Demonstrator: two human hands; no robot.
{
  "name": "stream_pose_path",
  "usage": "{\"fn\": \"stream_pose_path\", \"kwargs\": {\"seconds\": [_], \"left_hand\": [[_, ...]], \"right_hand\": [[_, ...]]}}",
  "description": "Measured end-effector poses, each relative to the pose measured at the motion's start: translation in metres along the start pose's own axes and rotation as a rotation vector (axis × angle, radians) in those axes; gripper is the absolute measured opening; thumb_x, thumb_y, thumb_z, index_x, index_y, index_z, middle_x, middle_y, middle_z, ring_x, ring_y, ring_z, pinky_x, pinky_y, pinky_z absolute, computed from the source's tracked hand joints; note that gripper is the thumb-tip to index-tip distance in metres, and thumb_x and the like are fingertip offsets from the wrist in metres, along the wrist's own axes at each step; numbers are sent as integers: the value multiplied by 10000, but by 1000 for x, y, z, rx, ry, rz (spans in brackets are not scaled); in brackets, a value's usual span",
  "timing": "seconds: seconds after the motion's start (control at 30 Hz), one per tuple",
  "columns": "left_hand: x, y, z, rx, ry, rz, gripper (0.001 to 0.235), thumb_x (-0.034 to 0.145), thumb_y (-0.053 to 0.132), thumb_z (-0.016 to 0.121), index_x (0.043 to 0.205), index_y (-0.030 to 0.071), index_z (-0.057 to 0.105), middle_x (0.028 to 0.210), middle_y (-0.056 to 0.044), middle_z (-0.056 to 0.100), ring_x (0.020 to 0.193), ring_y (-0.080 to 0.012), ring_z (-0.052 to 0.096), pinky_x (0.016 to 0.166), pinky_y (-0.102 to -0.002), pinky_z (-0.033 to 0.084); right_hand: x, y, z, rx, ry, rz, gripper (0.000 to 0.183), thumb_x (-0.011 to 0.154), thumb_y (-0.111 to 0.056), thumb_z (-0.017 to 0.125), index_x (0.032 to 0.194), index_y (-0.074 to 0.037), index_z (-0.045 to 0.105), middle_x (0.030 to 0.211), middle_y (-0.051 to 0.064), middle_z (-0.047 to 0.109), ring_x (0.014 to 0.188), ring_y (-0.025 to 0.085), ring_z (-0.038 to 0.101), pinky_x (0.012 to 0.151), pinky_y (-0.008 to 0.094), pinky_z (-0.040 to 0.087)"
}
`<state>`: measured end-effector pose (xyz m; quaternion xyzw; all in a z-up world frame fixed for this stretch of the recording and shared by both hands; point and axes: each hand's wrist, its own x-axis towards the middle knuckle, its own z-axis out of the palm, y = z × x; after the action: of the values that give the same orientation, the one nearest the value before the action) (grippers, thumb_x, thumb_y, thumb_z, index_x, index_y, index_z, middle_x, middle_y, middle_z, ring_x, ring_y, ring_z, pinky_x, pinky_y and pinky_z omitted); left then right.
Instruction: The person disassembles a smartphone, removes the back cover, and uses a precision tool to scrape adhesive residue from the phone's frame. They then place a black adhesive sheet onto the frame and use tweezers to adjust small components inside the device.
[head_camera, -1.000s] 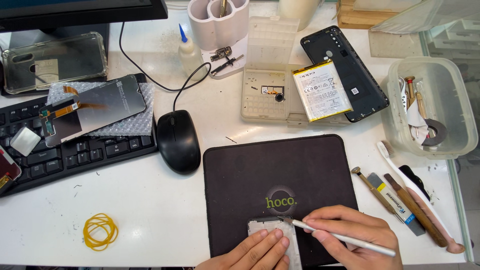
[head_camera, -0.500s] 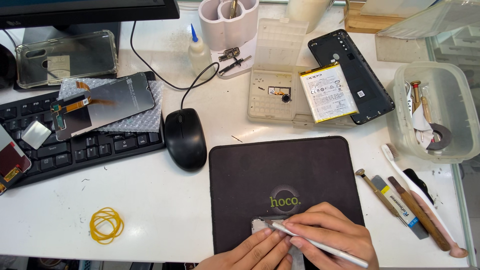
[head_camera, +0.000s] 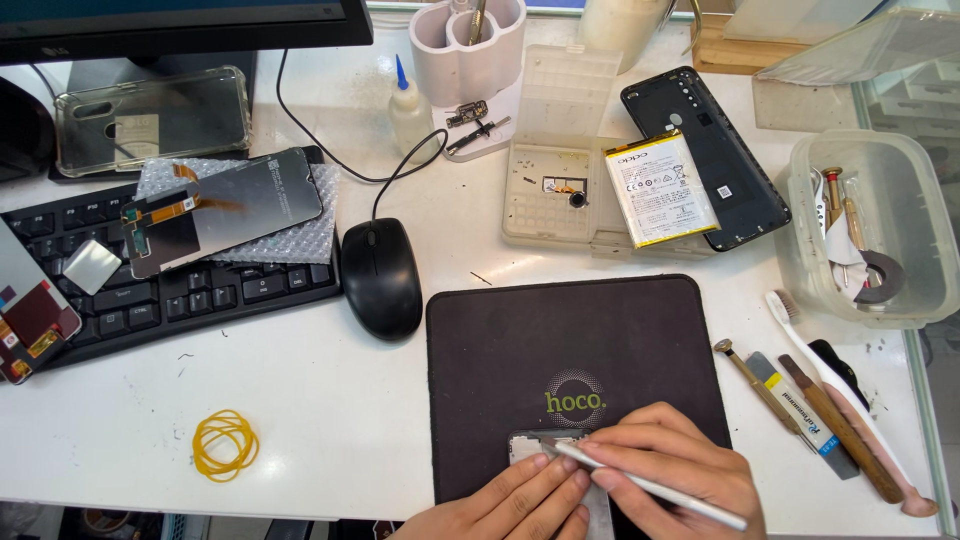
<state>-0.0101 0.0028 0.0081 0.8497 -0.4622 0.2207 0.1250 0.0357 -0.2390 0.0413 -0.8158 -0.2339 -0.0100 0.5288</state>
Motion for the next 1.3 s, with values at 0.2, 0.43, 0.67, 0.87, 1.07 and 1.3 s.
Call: {"fn": "stream_pose_path", "kwargs": {"seconds": [0.2, 0.43, 0.67, 0.87, 1.07, 1.3], "left_hand": [[1, 1, -1, -13, 47, -19, 162, 1135, 144, 598, 1267, 57, 636, 1394, -141, 652, 1355, -244, 634, 1155, -356, 482], [2, -2, -6, -43, 19, 22, 207, 1117, 169, 558, 1266, 53, 643, 1394, -161, 653, 1349, -259, 632, 1177, -372, 517], [4, 2, -9, -37, 7, 46, 291, 1094, 171, 522, 1320, 29, 639, 1368, -148, 663, 1324, -266, 646, 1150, -370, 521], [7, -5, -34, 171, -21, 25, 286, 1111, 141, 484, 1304, -20, 620, 1299, -193, 684, 1265, -302, 672, 1116, -407, 525], [28, -10, -49, 270, -118, -147, 371, 1017, 105, 470, 1252, -135, 625, 1224, -314, 676, 1217, -401, 660, 1052, -479, 518], [35, -4, -39, 238, -108, -208, 357, 993, 123, 512, 1201, -127, 659, 1184, -328, 680, 1182, -445, 655, 995, -505, 526]], "right_hand": [[-6, 3, -10, 1, 11, 20, 232, 771, 6, 799, 1002, 8, 811, 960, 137, 827, 907, 251, 745, 782, 338, 628], [-28, 14, -50, -61, 98, 204, 202, 755, 21, 765, 952, 18, 811, 930, 154, 778, 886, 255, 762, 785, 351, 627], [-42, -5, -68, -717, 378, -49, 277, 745, -55, 796, 1020, -67, 766, 869, 79, 692, 1018, 279, 712, 922, 417, 561], [-5, -9, -89, -956, 20, -264, 485, 600, -16, 698, 1074, -72, 785, 1026, 91, 715, 1008, 302, 660, 906, 448, 546], [12, -10, -87, -972, -82, -293, 519, 632, -30, 680, 1148, -53, 725, 1121, 102, 684, 1125, 293, 608, 994, 471, 491], [9, 0, -91, -955, -40, -271, 587, 564, 90, 692, 1130, -57, 745, 1111, 93, 694, 1110, 287, 609, 964, 463, 503]]}}
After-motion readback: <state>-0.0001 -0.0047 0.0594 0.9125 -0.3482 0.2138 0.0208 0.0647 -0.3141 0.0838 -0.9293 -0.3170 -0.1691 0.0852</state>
